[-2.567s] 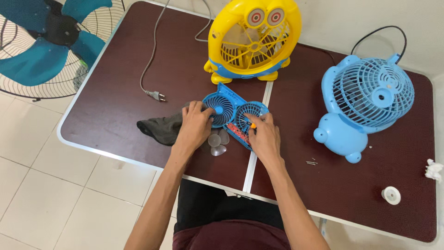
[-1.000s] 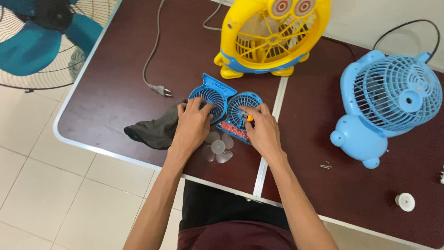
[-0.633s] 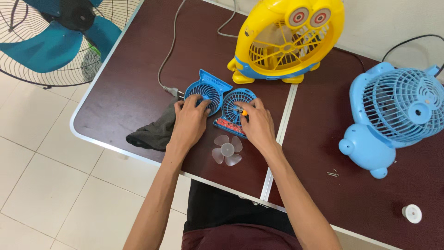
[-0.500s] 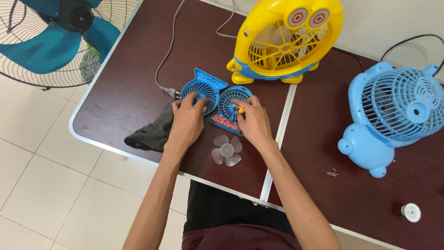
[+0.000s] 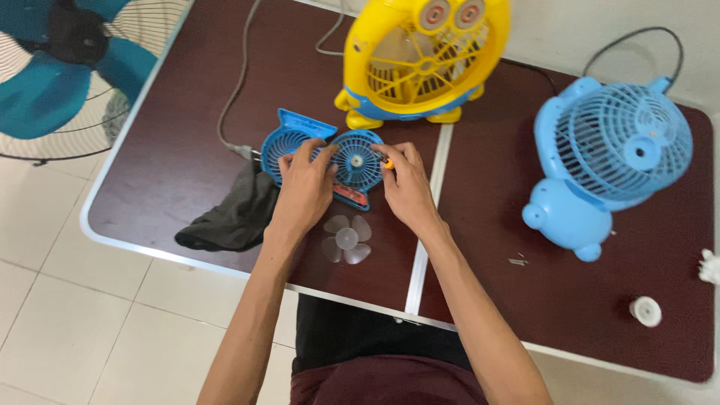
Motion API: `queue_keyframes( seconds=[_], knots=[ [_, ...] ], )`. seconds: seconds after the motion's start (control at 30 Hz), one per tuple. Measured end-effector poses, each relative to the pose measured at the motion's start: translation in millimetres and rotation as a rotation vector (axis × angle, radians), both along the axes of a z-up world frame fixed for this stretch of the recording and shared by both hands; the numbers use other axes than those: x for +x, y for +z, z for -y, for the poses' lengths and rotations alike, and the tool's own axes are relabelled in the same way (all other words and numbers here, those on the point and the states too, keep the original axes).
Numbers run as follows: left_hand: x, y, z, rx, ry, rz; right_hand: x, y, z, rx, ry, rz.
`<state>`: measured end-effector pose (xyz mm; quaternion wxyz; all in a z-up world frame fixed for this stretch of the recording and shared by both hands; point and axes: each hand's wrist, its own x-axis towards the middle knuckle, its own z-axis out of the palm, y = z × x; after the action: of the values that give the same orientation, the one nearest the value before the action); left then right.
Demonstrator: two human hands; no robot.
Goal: The person uses a screwdriver to remove screws from the base of a blue electric fan, then repeats the process on a yellow electric fan. Screws and small parts are placed on the table during disassembly.
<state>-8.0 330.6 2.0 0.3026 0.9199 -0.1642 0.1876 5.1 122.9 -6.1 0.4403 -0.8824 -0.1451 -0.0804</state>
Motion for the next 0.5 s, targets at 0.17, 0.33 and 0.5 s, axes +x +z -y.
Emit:
queue_keyframes(
  seconds=[0.17, 0.33, 0.5],
  knots=[
    [0, 9, 22, -0.040, -0.028, -0.070, -5, 6, 21, 0.060, -0.058, -0.006],
    [3, 17, 46, -0.101, -0.048, -0.061, -7, 12, 46, 0.093, -0.093, 0.030],
    [7, 26, 68, -0.156, -0.062, -0.065, -9, 18, 72, 0.072, -0.200, -0.069]
  ],
)
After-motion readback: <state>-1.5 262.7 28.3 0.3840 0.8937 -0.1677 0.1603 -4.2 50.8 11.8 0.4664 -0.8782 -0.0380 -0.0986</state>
